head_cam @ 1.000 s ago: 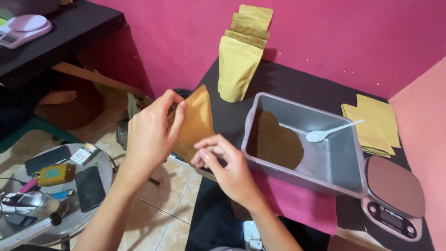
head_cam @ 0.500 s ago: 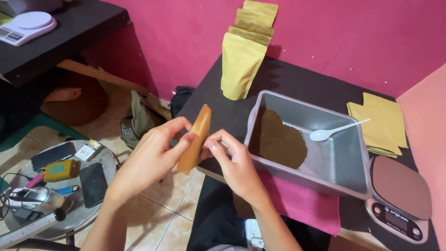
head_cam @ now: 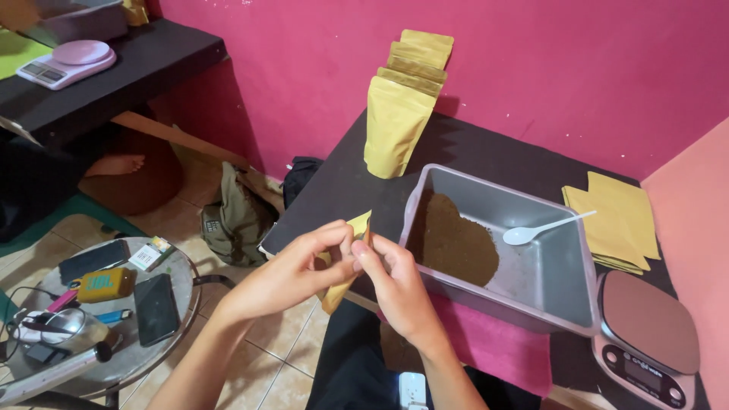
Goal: Emptying ground coffee from paper bags into a plastic tray and folding the empty bags.
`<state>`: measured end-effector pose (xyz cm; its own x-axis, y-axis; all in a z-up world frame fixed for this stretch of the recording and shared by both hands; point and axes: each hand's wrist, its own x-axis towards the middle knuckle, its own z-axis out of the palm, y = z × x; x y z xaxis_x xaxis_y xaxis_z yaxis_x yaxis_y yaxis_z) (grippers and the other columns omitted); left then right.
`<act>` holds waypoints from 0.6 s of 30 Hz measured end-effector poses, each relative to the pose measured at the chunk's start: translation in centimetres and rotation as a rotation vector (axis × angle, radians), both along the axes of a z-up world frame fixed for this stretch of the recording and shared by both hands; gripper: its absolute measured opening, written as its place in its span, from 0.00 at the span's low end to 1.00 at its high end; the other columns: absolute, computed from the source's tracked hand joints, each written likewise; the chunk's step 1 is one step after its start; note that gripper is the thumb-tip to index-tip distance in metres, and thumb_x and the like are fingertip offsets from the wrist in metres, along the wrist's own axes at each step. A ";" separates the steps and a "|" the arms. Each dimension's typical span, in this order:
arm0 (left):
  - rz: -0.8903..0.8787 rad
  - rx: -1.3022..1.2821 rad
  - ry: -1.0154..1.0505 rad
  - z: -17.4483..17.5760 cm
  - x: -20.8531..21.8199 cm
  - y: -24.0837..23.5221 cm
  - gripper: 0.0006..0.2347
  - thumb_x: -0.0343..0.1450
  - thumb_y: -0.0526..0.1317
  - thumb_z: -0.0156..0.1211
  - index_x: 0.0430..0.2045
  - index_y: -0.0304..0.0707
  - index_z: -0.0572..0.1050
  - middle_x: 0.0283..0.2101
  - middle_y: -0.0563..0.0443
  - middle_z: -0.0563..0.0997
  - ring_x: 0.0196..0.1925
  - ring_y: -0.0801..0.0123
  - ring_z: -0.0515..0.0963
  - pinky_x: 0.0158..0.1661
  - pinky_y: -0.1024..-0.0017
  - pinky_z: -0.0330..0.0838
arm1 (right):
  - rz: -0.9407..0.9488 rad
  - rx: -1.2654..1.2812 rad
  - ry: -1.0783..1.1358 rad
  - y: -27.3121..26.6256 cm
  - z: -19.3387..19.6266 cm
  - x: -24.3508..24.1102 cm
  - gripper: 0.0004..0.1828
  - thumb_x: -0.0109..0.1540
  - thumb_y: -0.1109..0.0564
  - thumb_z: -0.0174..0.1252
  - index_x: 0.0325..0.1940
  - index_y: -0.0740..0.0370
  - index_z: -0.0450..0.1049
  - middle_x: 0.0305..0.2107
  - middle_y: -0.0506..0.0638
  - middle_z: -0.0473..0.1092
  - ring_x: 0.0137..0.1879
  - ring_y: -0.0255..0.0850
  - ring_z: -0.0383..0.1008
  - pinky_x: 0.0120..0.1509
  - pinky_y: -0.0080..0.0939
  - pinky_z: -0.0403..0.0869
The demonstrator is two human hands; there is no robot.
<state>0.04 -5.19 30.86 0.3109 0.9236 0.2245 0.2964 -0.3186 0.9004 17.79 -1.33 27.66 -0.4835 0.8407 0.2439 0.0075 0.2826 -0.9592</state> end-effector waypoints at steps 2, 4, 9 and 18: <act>-0.018 -0.042 -0.032 -0.1 0.5 0.2 0.12 0.77 0.39 0.56 0.23 0.44 0.66 0.32 0.59 0.66 0.32 0.77 0.62 0.30 0.76 0.58 | -0.002 -0.005 0.019 0.2 0.0 0.4 0.15 0.70 0.50 0.49 0.36 0.59 0.74 0.29 0.41 0.69 0.40 0.30 0.67 0.47 0.35 0.68; 0.005 -0.015 -0.018 -0.5 0.7 0.2 0.14 0.77 0.42 0.57 0.21 0.46 0.62 0.33 0.60 0.65 0.33 0.78 0.62 0.30 0.76 0.55 | -0.041 -0.007 -0.022 0.2 -0.5 0.7 0.15 0.71 0.51 0.47 0.32 0.57 0.70 0.28 0.40 0.65 0.38 0.30 0.62 0.45 0.35 0.64; -0.029 0.006 -0.149 -1.5 1.4 0.5 0.15 0.77 0.43 0.57 0.19 0.44 0.64 0.30 0.58 0.66 0.30 0.77 0.62 0.32 0.77 0.56 | -0.120 0.045 -0.159 -0.2 -0.9 1.6 0.18 0.72 0.51 0.45 0.30 0.57 0.69 0.25 0.42 0.64 0.33 0.31 0.60 0.40 0.38 0.63; 0.281 0.186 0.366 0.9 2.6 -3.0 0.10 0.76 0.45 0.51 0.25 0.44 0.68 0.41 0.60 0.77 0.35 0.68 0.74 0.28 0.68 0.69 | -0.134 0.040 -0.322 -0.9 0.2 2.3 0.17 0.70 0.52 0.48 0.28 0.58 0.70 0.24 0.43 0.72 0.33 0.30 0.68 0.38 0.37 0.68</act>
<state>2.64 -8.23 31.77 0.1446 0.9377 0.3160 0.6800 -0.3261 0.6567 20.12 -2.27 27.91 -0.4272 0.8947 0.1305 0.3476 0.2957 -0.8898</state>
